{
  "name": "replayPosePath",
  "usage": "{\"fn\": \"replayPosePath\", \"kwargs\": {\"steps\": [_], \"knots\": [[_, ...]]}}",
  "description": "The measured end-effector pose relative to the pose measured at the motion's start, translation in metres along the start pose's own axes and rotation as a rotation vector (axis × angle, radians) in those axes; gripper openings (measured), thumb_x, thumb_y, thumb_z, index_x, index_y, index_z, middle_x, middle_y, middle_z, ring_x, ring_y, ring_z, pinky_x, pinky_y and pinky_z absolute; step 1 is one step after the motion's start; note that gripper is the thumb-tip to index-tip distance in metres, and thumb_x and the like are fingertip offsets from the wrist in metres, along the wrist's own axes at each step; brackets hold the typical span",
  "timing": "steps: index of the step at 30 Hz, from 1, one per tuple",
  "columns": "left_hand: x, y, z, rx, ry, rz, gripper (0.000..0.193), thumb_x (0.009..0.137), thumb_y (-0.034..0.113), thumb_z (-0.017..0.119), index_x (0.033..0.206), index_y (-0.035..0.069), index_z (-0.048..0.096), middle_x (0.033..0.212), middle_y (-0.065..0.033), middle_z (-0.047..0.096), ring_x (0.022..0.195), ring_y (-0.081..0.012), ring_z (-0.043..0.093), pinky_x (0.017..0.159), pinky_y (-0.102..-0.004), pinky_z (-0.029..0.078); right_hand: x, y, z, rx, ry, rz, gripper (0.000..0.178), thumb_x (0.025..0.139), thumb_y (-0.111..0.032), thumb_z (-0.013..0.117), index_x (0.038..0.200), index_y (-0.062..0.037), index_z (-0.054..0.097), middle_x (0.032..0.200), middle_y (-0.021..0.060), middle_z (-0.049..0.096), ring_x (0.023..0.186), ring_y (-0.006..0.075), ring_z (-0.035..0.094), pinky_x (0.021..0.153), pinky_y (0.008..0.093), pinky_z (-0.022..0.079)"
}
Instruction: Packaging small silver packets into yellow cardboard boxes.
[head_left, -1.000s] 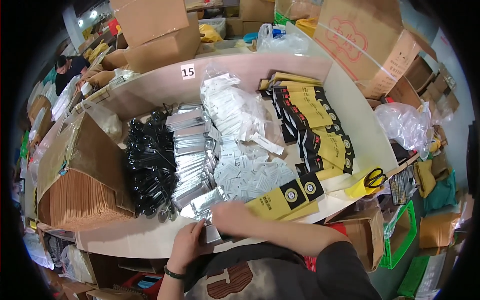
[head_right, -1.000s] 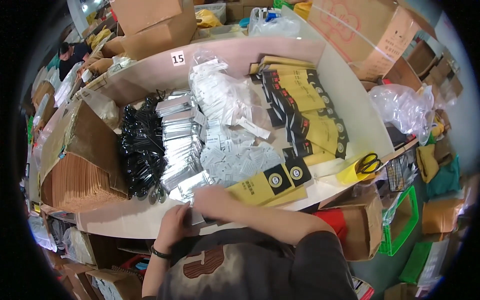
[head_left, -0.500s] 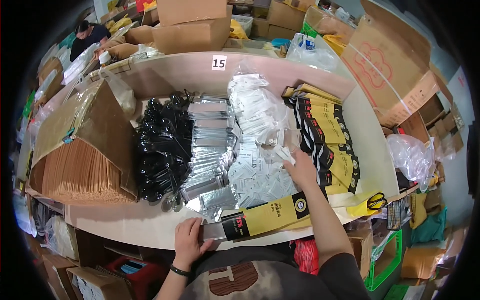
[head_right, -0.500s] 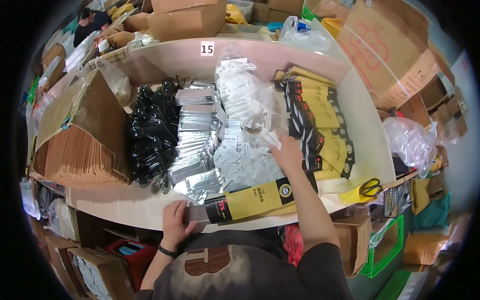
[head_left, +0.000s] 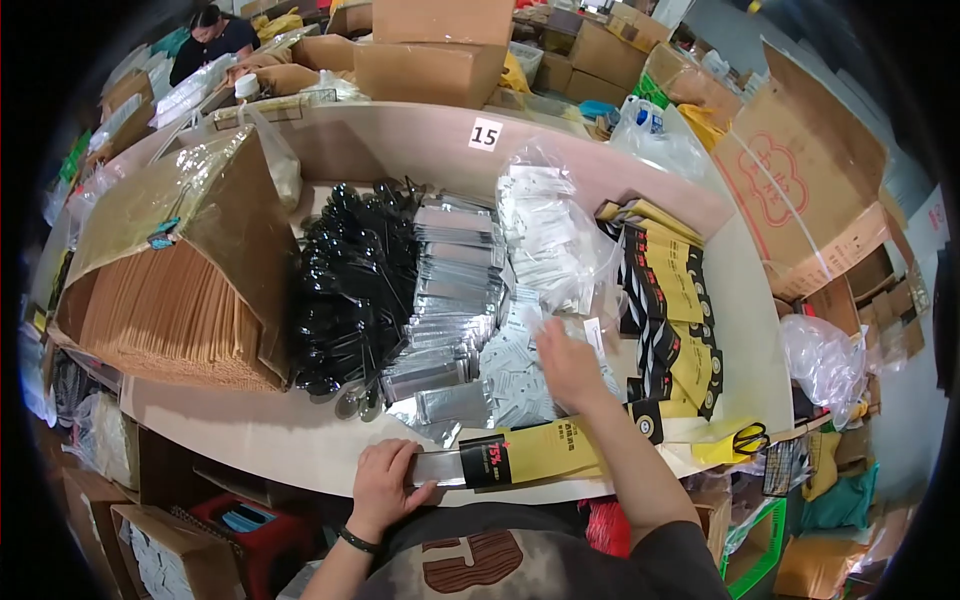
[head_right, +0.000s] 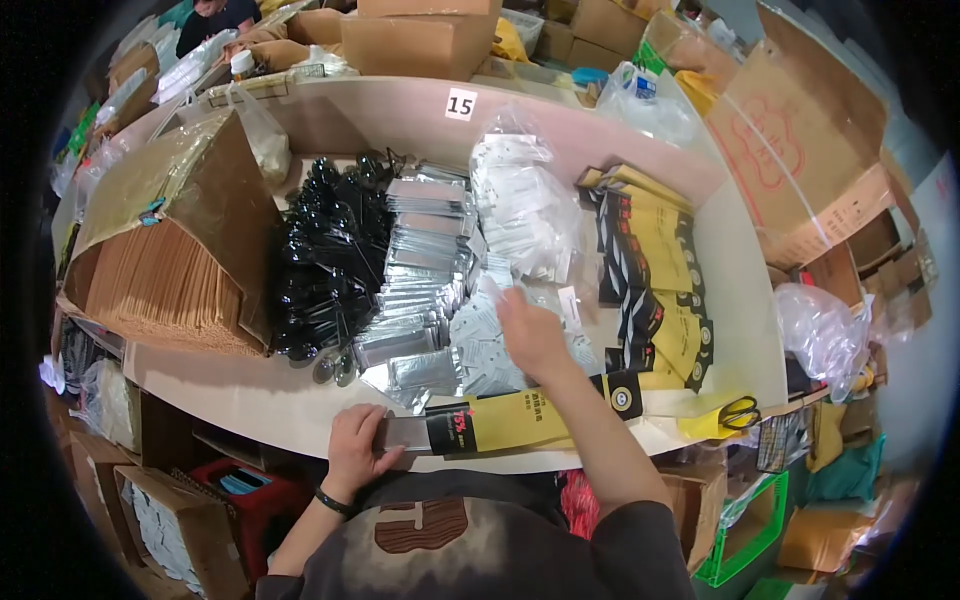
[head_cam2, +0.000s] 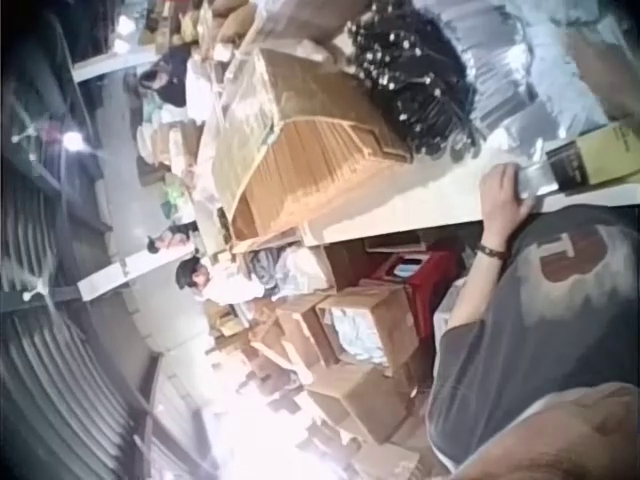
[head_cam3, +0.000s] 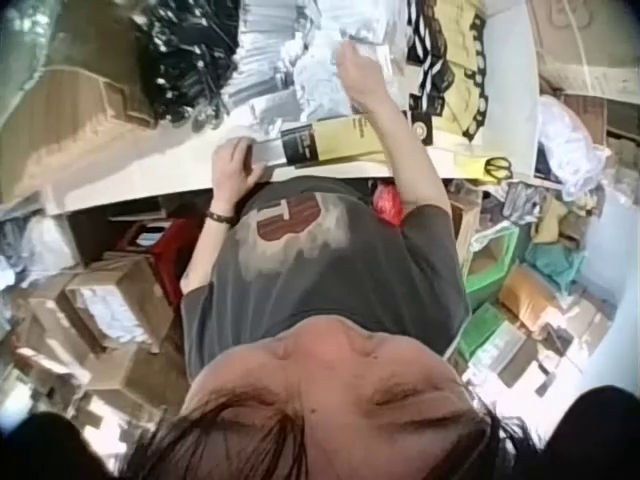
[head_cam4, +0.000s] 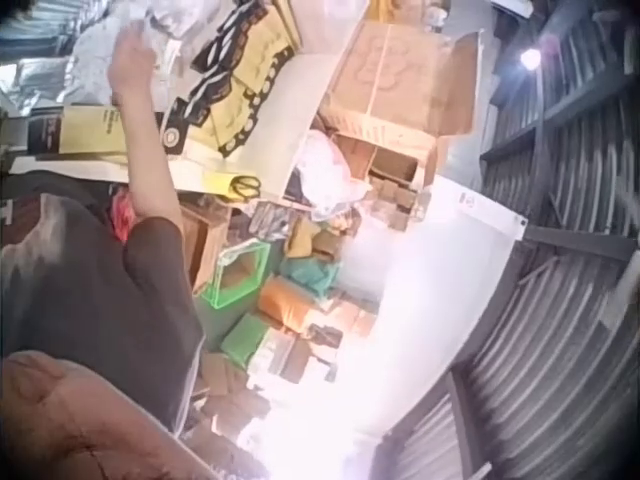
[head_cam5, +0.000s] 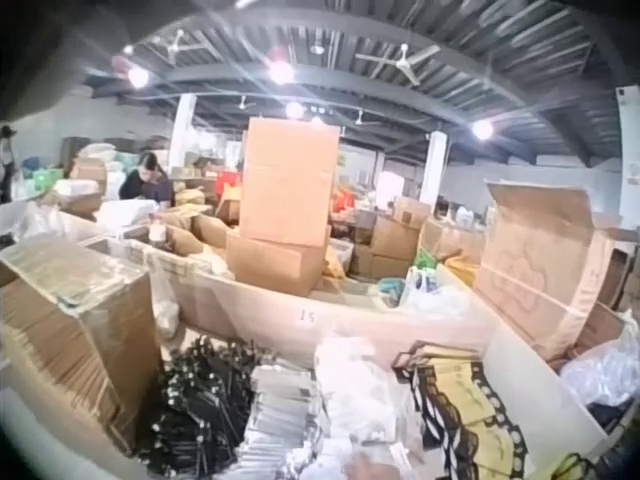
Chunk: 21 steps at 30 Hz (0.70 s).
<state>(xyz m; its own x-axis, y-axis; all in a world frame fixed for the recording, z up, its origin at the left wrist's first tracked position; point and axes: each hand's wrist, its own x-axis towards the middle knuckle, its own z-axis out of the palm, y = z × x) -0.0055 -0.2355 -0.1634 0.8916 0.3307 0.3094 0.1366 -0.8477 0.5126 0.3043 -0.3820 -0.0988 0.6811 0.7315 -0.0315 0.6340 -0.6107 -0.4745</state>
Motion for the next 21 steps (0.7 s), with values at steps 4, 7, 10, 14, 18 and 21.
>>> {"fn": "replayPosePath", "kwargs": {"steps": [4,7,10,14,18,21], "knots": [[-0.001,0.000,0.001,-0.013,0.022,0.009,0.056,0.077,0.040,0.076,0.119,0.006,0.061,0.113,-0.0111,0.061,0.104,-0.0309,0.058,0.091,-0.0427,0.045,0.070,-0.002,0.041,0.132,0.600,-0.540,0.024,0.095,-0.021,0.057,0.106,-0.0001,0.061,0.097,0.0261,0.064,0.090,0.0417,0.064,0.076,0.0490,0.049],[0.002,0.003,0.001,-0.036,0.029,0.019,0.056,0.077,0.040,0.075,0.119,0.006,0.061,0.115,-0.0113,0.061,0.105,-0.0305,0.059,0.093,-0.0426,0.045,0.086,0.007,0.051,0.282,0.304,-0.221,0.020,0.092,-0.018,0.061,0.092,0.0013,0.065,0.095,0.0207,0.065,0.090,0.0386,0.062,0.079,0.0450,0.049],[0.000,0.001,0.001,-0.047,0.034,-0.010,0.057,0.077,0.040,0.076,0.119,0.005,0.061,0.116,-0.0126,0.061,0.107,-0.0317,0.059,0.094,-0.0429,0.045,0.075,0.008,0.041,0.135,0.617,-0.195,0.016,0.091,-0.014,0.062,0.095,0.0004,0.065,0.092,0.0179,0.065,0.086,0.0367,0.063,0.076,0.0426,0.049],[-0.003,-0.002,-0.001,-0.064,0.033,-0.019,0.056,0.077,0.039,0.076,0.118,0.004,0.061,0.114,-0.0126,0.061,0.106,-0.0318,0.059,0.092,-0.0425,0.046,0.035,-0.039,0.021,0.195,0.420,-0.233,0.015,0.092,-0.015,0.063,0.095,-0.0005,0.065,0.088,0.0176,0.065,0.084,0.0358,0.064,0.075,0.0419,0.050],[-0.002,-0.003,-0.003,-0.095,0.021,-0.009,0.053,0.079,0.040,0.075,0.118,0.006,0.061,0.113,-0.0099,0.060,0.106,-0.0290,0.058,0.093,-0.0408,0.044,-0.004,-0.069,0.025,0.232,-0.092,-0.101,0.014,0.091,-0.015,0.064,0.094,-0.0016,0.066,0.090,0.0163,0.065,0.087,0.0337,0.064,0.076,0.0423,0.051],[0.001,-0.001,-0.003,-0.097,0.014,-0.009,0.052,0.080,0.040,0.074,0.118,0.007,0.061,0.113,-0.0097,0.060,0.106,-0.0286,0.058,0.093,-0.0399,0.044,-0.012,-0.052,0.059,0.151,-0.311,-0.475,0.012,0.087,-0.014,0.067,0.089,-0.0027,0.066,0.092,0.0153,0.063,0.090,0.0336,0.062,0.076,0.0423,0.050]]}}
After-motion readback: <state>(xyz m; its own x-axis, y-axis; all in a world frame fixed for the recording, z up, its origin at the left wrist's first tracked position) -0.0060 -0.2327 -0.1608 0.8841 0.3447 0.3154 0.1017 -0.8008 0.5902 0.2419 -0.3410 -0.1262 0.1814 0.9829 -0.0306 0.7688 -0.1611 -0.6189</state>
